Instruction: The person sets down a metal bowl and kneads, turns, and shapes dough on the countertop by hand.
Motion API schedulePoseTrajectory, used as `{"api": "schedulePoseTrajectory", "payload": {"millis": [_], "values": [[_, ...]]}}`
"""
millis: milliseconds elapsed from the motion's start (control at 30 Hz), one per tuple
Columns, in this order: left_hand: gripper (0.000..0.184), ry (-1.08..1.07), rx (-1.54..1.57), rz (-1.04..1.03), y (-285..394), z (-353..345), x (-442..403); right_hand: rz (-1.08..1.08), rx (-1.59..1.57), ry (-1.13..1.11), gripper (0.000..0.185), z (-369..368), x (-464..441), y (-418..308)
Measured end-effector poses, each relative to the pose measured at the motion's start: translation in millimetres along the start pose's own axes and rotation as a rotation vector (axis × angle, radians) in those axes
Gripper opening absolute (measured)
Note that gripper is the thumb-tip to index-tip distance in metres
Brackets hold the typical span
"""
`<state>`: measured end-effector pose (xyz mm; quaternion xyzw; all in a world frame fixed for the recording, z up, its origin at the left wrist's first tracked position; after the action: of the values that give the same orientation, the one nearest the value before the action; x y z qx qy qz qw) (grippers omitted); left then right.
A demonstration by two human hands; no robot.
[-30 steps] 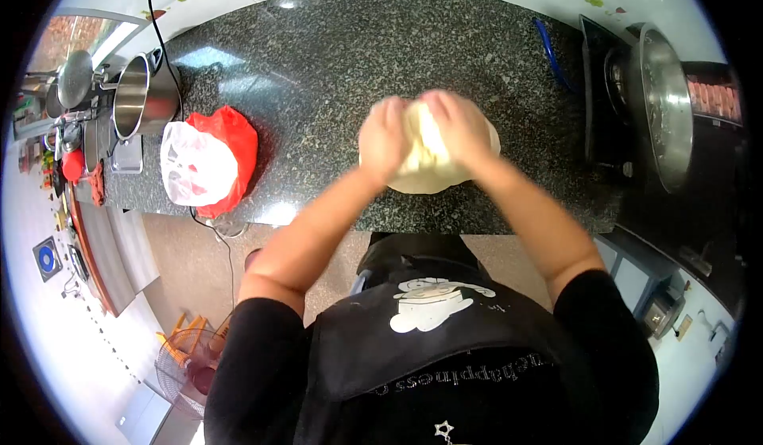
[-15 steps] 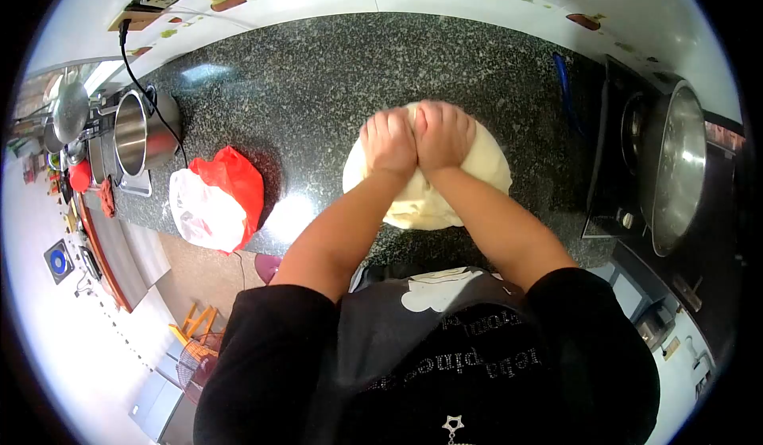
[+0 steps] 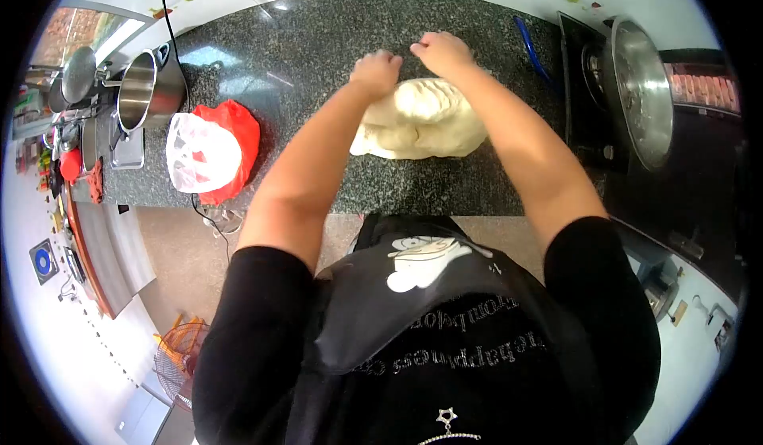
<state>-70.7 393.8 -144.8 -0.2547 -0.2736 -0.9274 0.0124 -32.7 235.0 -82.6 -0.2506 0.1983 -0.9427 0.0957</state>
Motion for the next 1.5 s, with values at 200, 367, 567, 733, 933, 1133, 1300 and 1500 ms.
{"api": "schedulePoseTrajectory", "payload": {"millis": [200, 367, 567, 733, 933, 1133, 1300, 1500], "values": [[0.049, -0.054, -0.067, 0.039, 45.9, -18.7, 99.0, 0.084, 0.083, 0.159, 0.043, -69.1, 78.4, 5.6], [0.039, 0.687, 0.011, -0.243, 27.6, -90.0, 149.7, 0.213, -0.074, 0.725, 0.030, -111.8, 148.6, -3.7], [0.045, 0.768, -0.117, -0.370, 5.9, -83.9, 110.1, 0.416, -0.111, 0.679, 0.045, -133.2, 94.4, 21.0], [0.040, 0.566, -0.015, -0.212, 5.9, -37.3, 23.4, 0.313, -0.124, 0.681, 0.036, -84.0, 3.3, 9.9], [0.048, 0.820, -0.220, -0.018, 1.1, -14.5, -56.0, -0.047, 0.063, 0.623, 0.036, -63.5, -69.4, 7.0], [0.050, 0.224, -0.055, -0.033, 14.1, -9.7, 8.8, 0.078, 0.153, 0.322, 0.043, -74.7, -19.8, 17.1], [0.051, 0.141, -0.055, -0.101, 9.4, -5.6, 47.0, -0.080, 0.169, 0.137, 0.042, -9.7, 76.0, -30.1], [0.042, 0.425, -0.221, -0.191, 11.7, -59.7, 117.7, 0.069, 0.201, 0.278, 0.037, -87.8, 111.2, -15.0]]}}
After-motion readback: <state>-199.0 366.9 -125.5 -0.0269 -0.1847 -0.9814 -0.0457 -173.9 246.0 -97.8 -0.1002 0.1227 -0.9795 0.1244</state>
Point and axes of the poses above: each hand's wrist, its own x-axis away from the middle knuckle, its own z-axis out of the back of the hand, y = z × x, the point moved 2 cm from there along -x, towards the middle knuckle, and after that the axes turned 2 degrees about -z, right-handed, at the moved point
